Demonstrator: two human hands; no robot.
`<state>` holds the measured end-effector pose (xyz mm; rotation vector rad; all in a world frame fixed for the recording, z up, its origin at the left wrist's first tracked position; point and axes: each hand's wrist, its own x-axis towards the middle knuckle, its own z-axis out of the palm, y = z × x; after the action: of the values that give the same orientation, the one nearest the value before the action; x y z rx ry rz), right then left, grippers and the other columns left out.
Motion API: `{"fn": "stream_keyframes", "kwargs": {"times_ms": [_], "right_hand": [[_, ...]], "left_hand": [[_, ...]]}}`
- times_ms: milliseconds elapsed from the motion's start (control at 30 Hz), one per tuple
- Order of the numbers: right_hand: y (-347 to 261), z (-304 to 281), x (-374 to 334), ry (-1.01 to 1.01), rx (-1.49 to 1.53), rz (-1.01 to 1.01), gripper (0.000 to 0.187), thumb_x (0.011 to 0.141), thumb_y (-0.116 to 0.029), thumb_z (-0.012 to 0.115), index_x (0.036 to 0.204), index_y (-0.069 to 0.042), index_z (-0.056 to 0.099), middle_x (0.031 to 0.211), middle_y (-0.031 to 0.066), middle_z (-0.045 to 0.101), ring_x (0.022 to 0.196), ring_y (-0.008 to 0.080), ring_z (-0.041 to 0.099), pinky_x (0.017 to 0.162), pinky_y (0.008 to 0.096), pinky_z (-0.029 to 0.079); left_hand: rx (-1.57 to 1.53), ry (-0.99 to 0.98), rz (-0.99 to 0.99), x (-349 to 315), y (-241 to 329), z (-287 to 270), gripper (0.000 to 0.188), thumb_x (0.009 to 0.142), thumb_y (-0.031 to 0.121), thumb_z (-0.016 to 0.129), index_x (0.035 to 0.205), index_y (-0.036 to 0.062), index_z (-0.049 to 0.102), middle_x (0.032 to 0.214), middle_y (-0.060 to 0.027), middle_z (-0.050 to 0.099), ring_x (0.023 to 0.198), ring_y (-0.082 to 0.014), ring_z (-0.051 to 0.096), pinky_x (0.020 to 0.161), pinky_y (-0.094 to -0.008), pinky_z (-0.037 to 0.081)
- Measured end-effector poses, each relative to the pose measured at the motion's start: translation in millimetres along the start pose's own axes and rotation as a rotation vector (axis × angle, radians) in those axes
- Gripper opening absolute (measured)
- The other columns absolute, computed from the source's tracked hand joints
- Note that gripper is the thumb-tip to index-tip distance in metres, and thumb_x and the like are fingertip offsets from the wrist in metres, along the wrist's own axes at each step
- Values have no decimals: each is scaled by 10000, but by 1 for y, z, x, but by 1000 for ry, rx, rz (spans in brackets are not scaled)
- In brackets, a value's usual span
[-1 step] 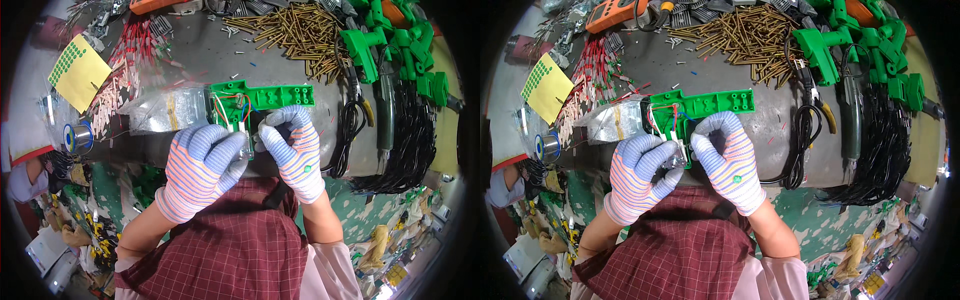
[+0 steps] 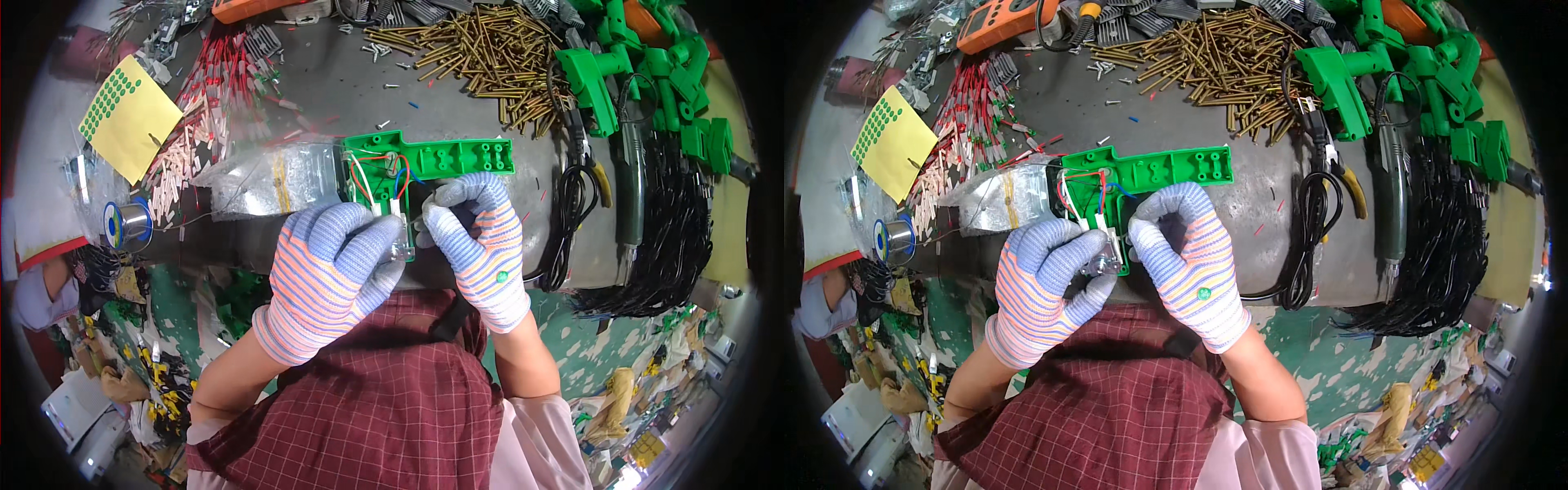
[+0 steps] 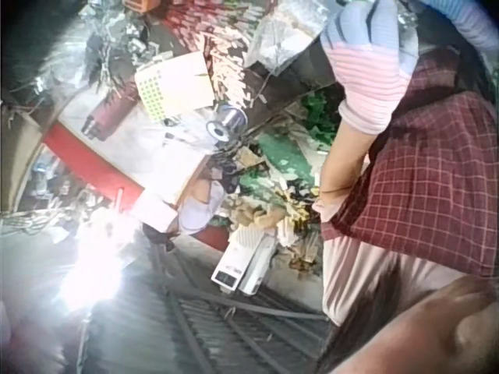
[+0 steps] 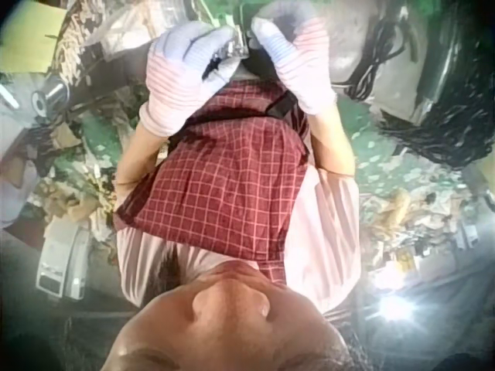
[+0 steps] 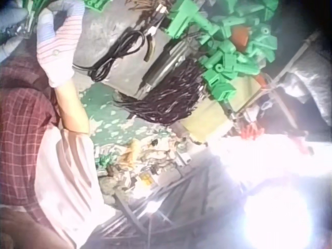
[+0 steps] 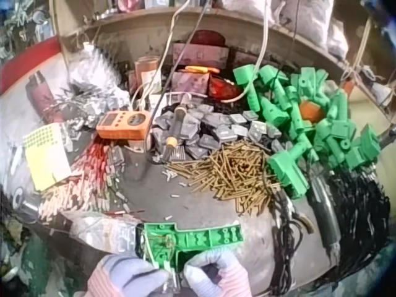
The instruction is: Soldering internal wiring and assembling the green plastic housing for a handheld electronic tool.
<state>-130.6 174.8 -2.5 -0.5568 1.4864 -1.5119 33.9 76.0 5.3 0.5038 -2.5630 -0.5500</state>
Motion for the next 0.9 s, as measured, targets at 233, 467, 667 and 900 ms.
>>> {"fn": "stream_keyframes", "kwargs": {"times_ms": [233,467,667,900], "right_hand": [[3,1,-1,11,-53,-77,129,901,-18,660,989,-36,567,831,7,607,747,61,574,669,229,490],[1,4,-2,18,-88,-24,113,896,-23,673,979,-33,599,800,2,627,716,49,578,637,225,485],[4,1,5,-1,-217,-57,112,892,-45,682,979,-31,612,809,18,641,725,61,586,650,238,489],[-21,-21,-12,92,-625,-273,110,896,-106,682,969,-36,638,838,85,664,750,137,630,713,274,509]], "left_hand": [[108,-131,-36,13,7,-8,500,679,224,798,1146,114,653,1056,-89,563,931,-306,567,800,-437,462],[434,-62,-92,-8,21,2,520,743,334,736,1200,105,639,1156,-83,580,1043,-305,534,840,-464,427],[255,-113,-51,6,10,-4,475,749,384,729,1119,97,644,1149,-76,592,1034,-291,536,855,-445,419],[88,-115,-46,17,-4,-4,403,723,376,751,1024,131,642,973,-58,598,878,-258,556,795,-418,402]]}}
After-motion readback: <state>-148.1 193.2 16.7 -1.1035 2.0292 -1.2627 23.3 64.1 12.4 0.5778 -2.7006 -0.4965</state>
